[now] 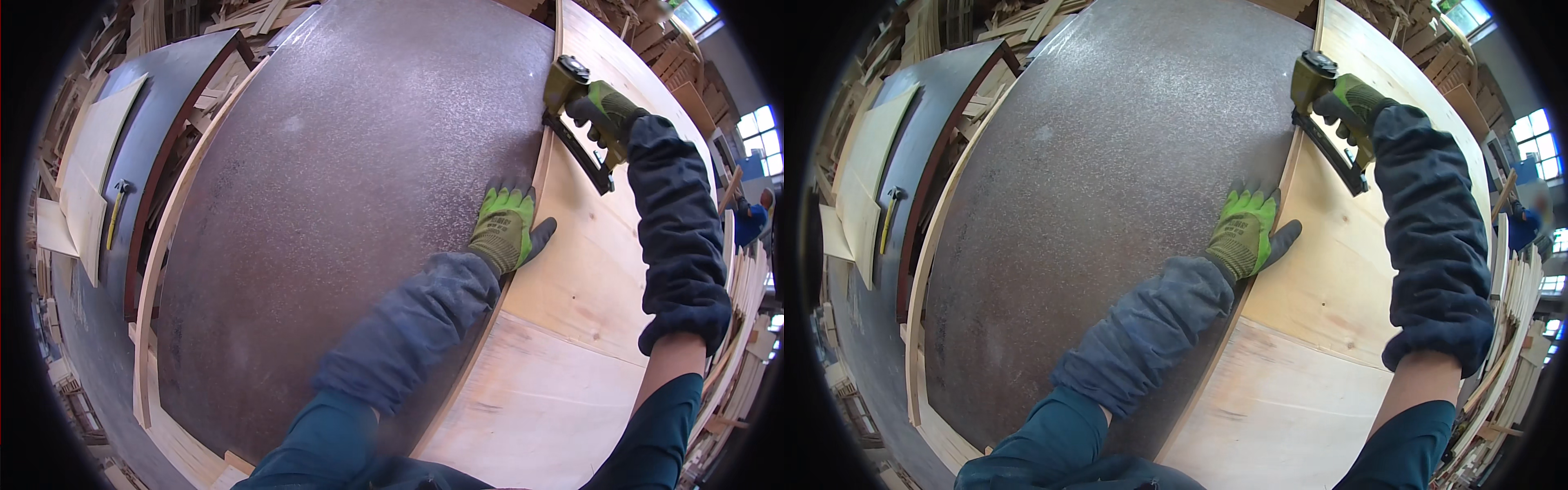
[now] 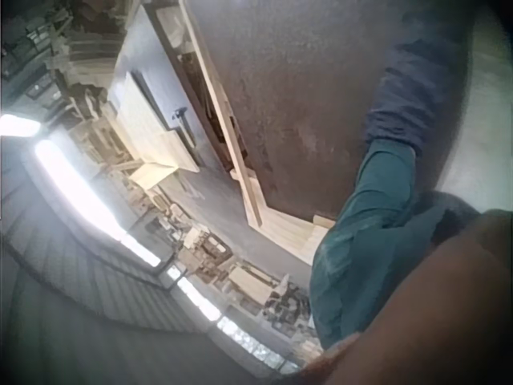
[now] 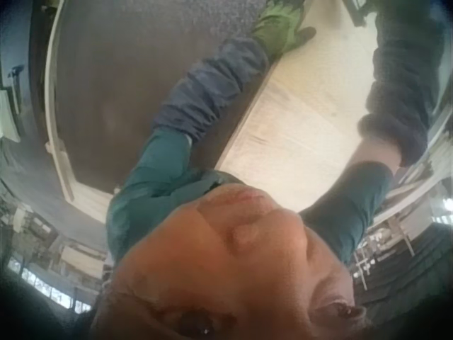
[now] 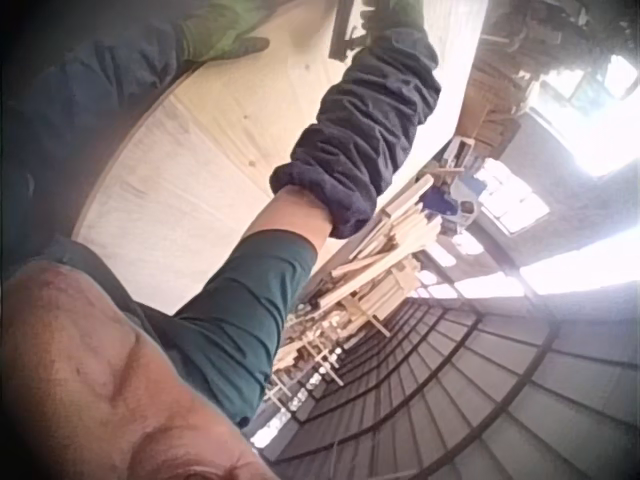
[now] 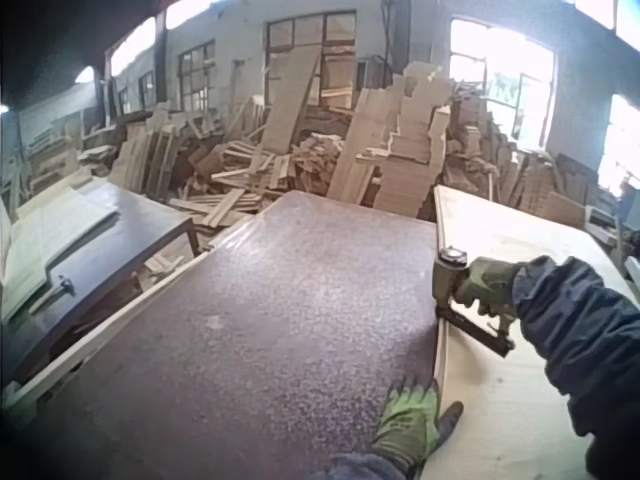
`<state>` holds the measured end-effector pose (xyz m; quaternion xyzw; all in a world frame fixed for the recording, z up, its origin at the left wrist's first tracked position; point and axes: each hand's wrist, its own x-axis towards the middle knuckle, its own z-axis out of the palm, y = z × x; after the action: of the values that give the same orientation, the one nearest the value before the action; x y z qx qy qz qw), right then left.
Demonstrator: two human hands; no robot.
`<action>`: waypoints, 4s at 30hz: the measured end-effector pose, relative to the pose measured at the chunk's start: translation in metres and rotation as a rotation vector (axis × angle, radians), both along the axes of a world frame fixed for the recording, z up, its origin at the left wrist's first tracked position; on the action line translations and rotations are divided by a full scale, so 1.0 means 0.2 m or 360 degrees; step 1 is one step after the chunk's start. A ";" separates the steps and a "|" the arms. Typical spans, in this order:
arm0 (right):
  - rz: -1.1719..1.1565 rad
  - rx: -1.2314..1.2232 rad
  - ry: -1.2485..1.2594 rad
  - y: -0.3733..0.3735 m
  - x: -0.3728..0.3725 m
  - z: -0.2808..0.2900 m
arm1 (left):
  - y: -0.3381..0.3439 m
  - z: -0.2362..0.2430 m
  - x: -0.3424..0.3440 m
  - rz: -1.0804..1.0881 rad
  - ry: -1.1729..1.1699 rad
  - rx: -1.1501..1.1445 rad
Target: Measuring and nailing wooden strips to a larger plywood board to assemble a curved or structured component.
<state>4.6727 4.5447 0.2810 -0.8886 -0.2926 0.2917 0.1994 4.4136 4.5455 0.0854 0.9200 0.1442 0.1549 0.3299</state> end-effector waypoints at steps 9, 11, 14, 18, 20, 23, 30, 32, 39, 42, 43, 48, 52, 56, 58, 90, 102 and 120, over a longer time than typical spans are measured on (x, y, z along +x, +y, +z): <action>0.0065 0.0010 0.0036 0.00 0.06 0.03 | 0.00 0.01 0.00 -0.0018 -0.0021 -0.0006; 0.0134 -0.0257 -0.0099 0.00 0.08 0.02 | -0.01 0.00 0.01 -0.0022 -0.0042 -0.0002; 0.0148 -0.0121 -0.0059 0.00 0.00 0.08 | 0.01 -0.01 0.00 0.0010 -0.0029 -0.0030; -0.0001 0.0297 -0.0091 -0.30 -0.03 0.14 | -0.04 0.01 0.01 -0.0005 0.0016 -0.0082; -0.0183 0.0361 0.0094 -0.50 -0.09 0.16 | -0.03 0.03 -0.01 0.0020 -0.0006 -0.0065; -0.0450 0.0401 0.0304 -0.87 -0.21 0.03 | 0.00 -0.04 -0.01 0.0124 -0.0061 -0.0026; -0.1040 0.0684 0.0909 -1.72 -0.62 -0.26 | -0.02 -0.02 0.04 0.0172 -0.0127 -0.0117; -0.1074 0.0709 0.0927 -1.82 -0.65 -0.35 | -0.05 -0.07 0.06 0.0171 -0.0041 0.0042; -0.1137 -0.0151 0.0217 -2.03 -0.48 -0.44 | -0.11 -0.05 0.10 0.0139 0.0023 0.0054; -0.0307 -0.0789 -0.1023 -2.04 -0.45 -0.27 | -0.08 0.10 0.14 0.0057 0.0188 0.0038; -0.0288 -0.0790 -0.0993 -2.05 -0.55 -0.18 | -0.06 0.08 0.13 0.0067 0.0222 0.0036; 0.1079 0.0428 -0.0857 -1.14 -1.52 -0.15 | 0.18 0.17 0.03 -0.0054 0.0353 0.0122; 0.1520 0.0602 -0.0688 -1.20 -1.75 -0.60 | 0.02 0.13 0.15 -0.0107 0.0212 -0.0004; 0.1640 0.0608 -0.0464 -1.12 -1.73 -0.59 | 0.02 0.09 0.09 0.0032 0.0185 0.0085; 0.1711 0.0480 -0.0441 -1.08 -1.71 -0.56 | -0.02 0.11 0.12 0.0061 0.0204 0.0066; -0.0242 0.0340 -0.1372 -2.01 -1.12 -0.31 | 0.26 0.20 0.62 0.0299 0.0309 -0.0749; 0.0299 0.0440 -0.1188 -1.44 -1.12 -0.28 | 0.68 -0.47 1.08 -0.0454 0.0350 -0.0705; 0.1662 0.0554 -0.1176 -0.59 -0.90 -0.47 | 0.41 0.00 0.74 -0.0186 0.0026 -0.2314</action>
<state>4.4922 4.4258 0.1865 -0.6264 -0.7769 -0.0255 0.0591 4.5619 4.6278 0.0856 0.4756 0.1639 -0.0049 0.8642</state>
